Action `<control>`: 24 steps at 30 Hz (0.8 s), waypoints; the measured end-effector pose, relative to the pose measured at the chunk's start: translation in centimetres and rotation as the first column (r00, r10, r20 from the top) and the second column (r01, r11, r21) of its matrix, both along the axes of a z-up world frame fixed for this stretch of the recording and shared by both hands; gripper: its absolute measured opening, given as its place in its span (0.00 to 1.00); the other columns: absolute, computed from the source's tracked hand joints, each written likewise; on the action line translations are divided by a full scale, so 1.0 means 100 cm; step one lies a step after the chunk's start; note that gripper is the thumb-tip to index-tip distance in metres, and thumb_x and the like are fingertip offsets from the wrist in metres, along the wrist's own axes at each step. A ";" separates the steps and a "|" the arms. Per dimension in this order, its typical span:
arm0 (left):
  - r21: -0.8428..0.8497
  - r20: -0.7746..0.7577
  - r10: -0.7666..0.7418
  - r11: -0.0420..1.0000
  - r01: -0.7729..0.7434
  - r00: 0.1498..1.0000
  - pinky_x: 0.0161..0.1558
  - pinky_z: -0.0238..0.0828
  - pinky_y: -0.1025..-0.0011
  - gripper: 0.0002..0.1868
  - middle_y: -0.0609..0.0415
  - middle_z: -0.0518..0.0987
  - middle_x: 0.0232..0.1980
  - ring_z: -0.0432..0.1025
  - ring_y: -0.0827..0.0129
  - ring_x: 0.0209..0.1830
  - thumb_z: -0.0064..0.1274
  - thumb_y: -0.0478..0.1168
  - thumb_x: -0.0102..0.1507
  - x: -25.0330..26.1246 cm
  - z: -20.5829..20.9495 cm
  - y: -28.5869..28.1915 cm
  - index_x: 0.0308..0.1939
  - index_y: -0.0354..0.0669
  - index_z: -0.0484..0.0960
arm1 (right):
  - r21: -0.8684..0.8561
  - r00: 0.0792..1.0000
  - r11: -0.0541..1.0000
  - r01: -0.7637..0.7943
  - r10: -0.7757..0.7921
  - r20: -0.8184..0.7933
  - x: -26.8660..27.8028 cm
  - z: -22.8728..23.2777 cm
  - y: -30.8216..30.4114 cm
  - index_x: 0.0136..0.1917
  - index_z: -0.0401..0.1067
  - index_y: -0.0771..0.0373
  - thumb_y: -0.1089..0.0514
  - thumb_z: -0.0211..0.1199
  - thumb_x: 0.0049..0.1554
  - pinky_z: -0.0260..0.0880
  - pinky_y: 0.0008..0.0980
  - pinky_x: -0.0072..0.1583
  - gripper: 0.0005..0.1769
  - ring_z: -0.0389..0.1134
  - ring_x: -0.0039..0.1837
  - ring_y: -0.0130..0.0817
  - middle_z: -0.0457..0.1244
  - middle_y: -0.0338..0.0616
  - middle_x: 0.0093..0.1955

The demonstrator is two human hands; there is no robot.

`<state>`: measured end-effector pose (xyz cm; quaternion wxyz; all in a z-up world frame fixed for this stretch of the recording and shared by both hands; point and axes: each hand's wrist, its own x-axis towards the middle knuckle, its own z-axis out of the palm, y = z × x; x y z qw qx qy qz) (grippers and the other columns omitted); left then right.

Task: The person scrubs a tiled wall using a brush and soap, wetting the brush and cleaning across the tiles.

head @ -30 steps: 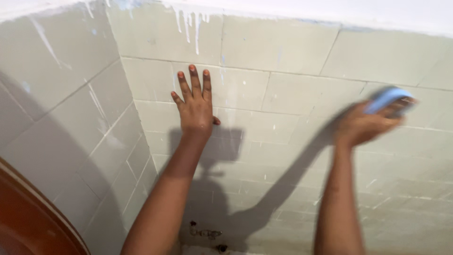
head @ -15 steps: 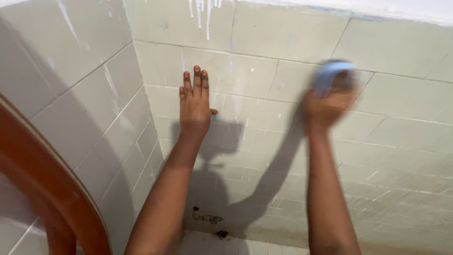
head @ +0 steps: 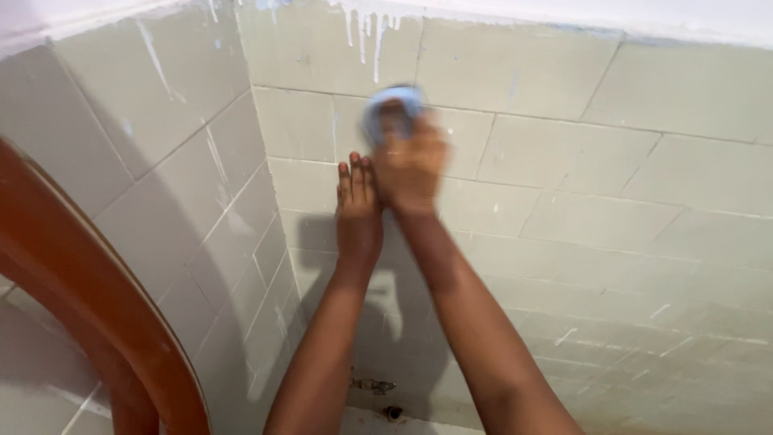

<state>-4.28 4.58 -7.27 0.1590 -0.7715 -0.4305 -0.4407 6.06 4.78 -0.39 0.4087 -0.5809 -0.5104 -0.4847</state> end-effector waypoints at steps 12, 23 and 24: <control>-0.020 0.155 -0.147 0.988 0.152 0.977 0.67 0.68 0.53 0.16 0.43 0.79 0.61 0.70 0.49 0.63 0.53 0.36 0.67 0.032 -0.048 -0.052 0.58 0.32 0.80 | -0.034 0.972 0.991 -0.127 0.131 0.197 0.135 -0.033 -0.104 0.73 0.67 0.54 0.58 0.63 0.64 0.67 0.54 0.58 0.25 0.66 0.62 0.54 0.63 0.59 0.65; 0.129 -0.114 -0.269 0.950 0.283 0.956 0.83 0.30 0.45 0.54 0.39 0.42 0.86 0.35 0.47 0.87 0.55 0.63 0.69 0.186 0.087 -0.118 0.82 0.29 0.47 | 0.165 0.865 0.895 0.414 -0.331 -0.377 0.506 -0.076 -0.300 0.86 0.25 0.58 0.61 0.53 0.61 0.60 0.48 0.82 0.51 0.56 0.82 0.57 0.44 0.67 0.83; -0.096 -0.124 -0.262 0.963 0.251 0.957 0.80 0.23 0.43 0.64 0.35 0.34 0.84 0.27 0.44 0.85 0.55 0.70 0.61 0.202 0.094 -0.119 0.80 0.28 0.38 | 0.091 0.746 0.881 0.465 -0.334 -0.577 0.523 -0.076 -0.314 0.86 0.25 0.58 0.61 0.51 0.64 0.67 0.45 0.74 0.48 0.62 0.74 0.52 0.48 0.65 0.78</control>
